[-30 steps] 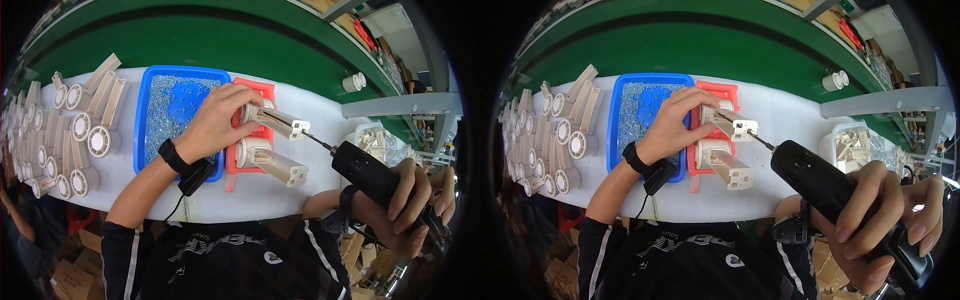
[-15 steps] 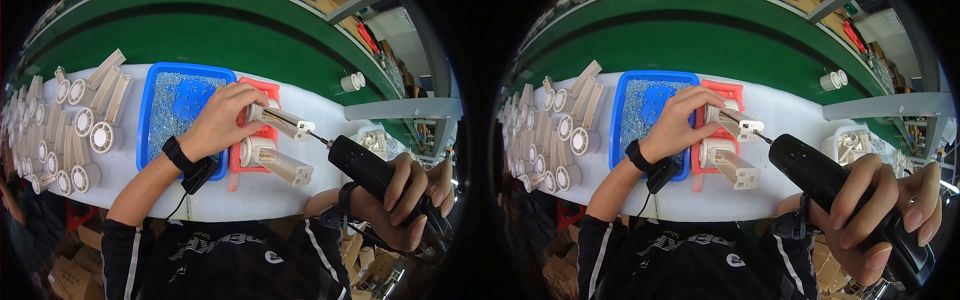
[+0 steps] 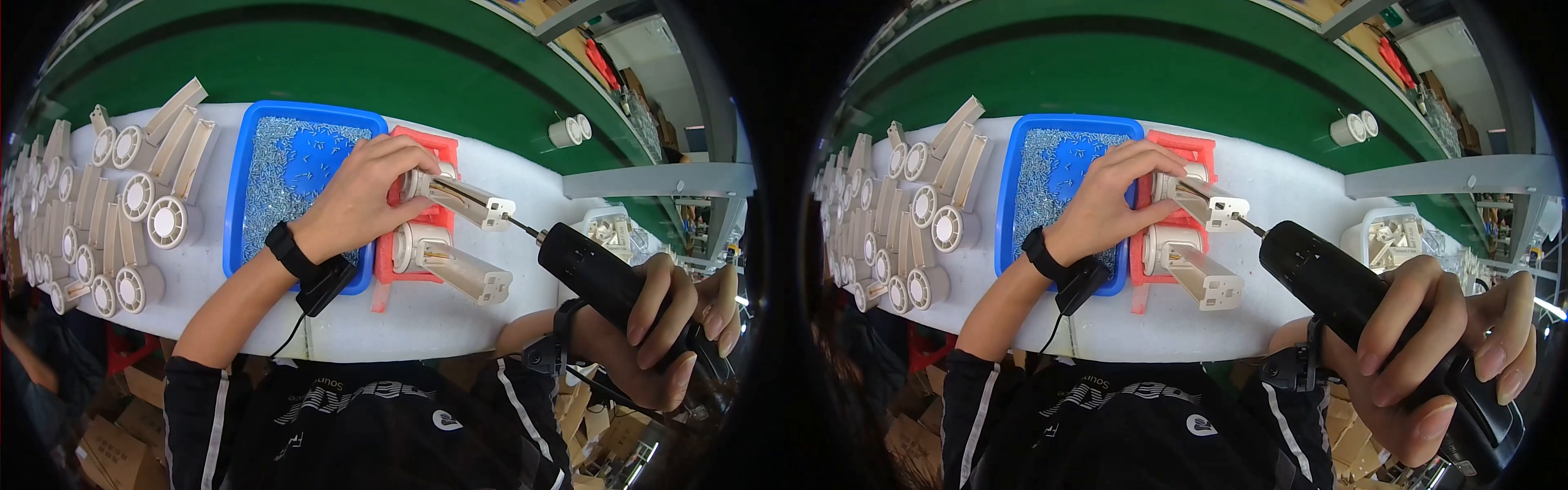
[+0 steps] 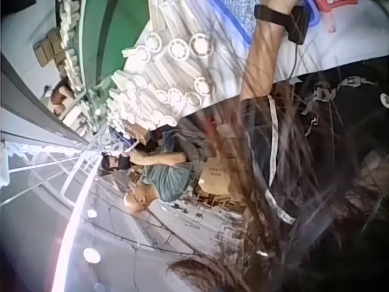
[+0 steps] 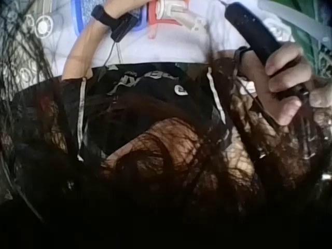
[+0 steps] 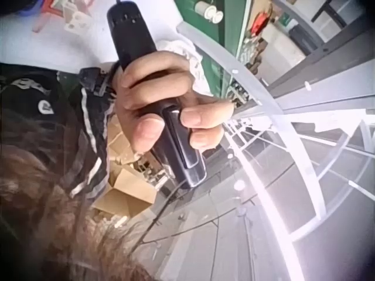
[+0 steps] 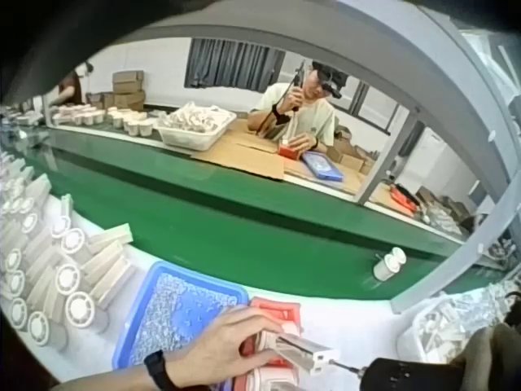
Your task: Assembling electronic components by fitting parts together and securing them with screws using an electric screwdriver.
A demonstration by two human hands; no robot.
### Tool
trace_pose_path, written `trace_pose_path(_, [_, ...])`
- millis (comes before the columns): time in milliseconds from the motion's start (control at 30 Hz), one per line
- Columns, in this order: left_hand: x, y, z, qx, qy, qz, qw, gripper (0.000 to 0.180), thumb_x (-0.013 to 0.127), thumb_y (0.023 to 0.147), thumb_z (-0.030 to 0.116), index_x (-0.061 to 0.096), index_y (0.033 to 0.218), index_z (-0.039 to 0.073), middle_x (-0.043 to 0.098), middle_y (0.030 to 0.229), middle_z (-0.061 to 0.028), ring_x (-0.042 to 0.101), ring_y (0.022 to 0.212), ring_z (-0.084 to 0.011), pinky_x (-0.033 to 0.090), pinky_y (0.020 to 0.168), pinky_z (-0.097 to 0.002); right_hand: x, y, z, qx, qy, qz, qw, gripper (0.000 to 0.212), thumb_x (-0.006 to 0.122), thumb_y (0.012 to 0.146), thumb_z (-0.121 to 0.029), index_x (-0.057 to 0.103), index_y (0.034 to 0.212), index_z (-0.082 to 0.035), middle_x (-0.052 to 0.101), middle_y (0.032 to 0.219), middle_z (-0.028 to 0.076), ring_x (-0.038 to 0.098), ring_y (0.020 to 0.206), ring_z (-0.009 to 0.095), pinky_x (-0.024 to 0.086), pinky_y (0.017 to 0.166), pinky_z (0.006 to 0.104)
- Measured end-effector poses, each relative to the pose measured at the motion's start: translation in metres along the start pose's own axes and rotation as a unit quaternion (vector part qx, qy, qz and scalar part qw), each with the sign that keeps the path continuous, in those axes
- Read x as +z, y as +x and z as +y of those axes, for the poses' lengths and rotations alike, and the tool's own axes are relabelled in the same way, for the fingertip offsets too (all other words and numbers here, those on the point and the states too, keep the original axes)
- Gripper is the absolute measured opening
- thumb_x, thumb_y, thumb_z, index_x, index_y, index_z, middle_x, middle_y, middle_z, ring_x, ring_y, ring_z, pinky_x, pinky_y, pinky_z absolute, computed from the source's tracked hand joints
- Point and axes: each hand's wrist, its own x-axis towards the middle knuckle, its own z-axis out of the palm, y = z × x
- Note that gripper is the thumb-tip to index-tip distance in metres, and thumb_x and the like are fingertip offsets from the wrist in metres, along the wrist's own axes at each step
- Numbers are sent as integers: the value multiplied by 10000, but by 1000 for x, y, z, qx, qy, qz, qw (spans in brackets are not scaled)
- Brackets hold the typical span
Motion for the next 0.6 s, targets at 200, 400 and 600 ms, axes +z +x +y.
trace_pose_path(200, [4, -1, -4, 12, -26, 15, 999, 302, 800, 786, 80, 659, 1053, 62, 690, 1081, -58, 634, 1020, -270, 460, 873, -389, 7, 0, 3, -13, 11, 18, 1000, 444, 684, 716, -212, 547, 1128, -117, 536, 1000, 22, 490, 440, 35, 399, 404, 119])
trace_pose_path(400, [4, 0, -6, 9, -39, 23, 999, 296, 806, 768, 51, 669, 1030, 36, 704, 1076, -80, 651, 1012, -288, 495, 879, -395, 23, -2, 20, -61, 5, 35, 998, 420, 686, 714, -172, 541, 1104, -118, 539, 994, 17, 469, 418, 40, 438, 443, 119])
trace_pose_path(600, [3, 1, -4, 21, -45, 20, 999, 293, 804, 763, 37, 678, 1027, 27, 705, 1073, -88, 652, 1001, -291, 506, 891, -391, 28, -3, 19, -52, 4, 18, 998, 391, 693, 715, -136, 533, 1072, -117, 534, 1001, 18, 460, 402, 38, 446, 450, 113])
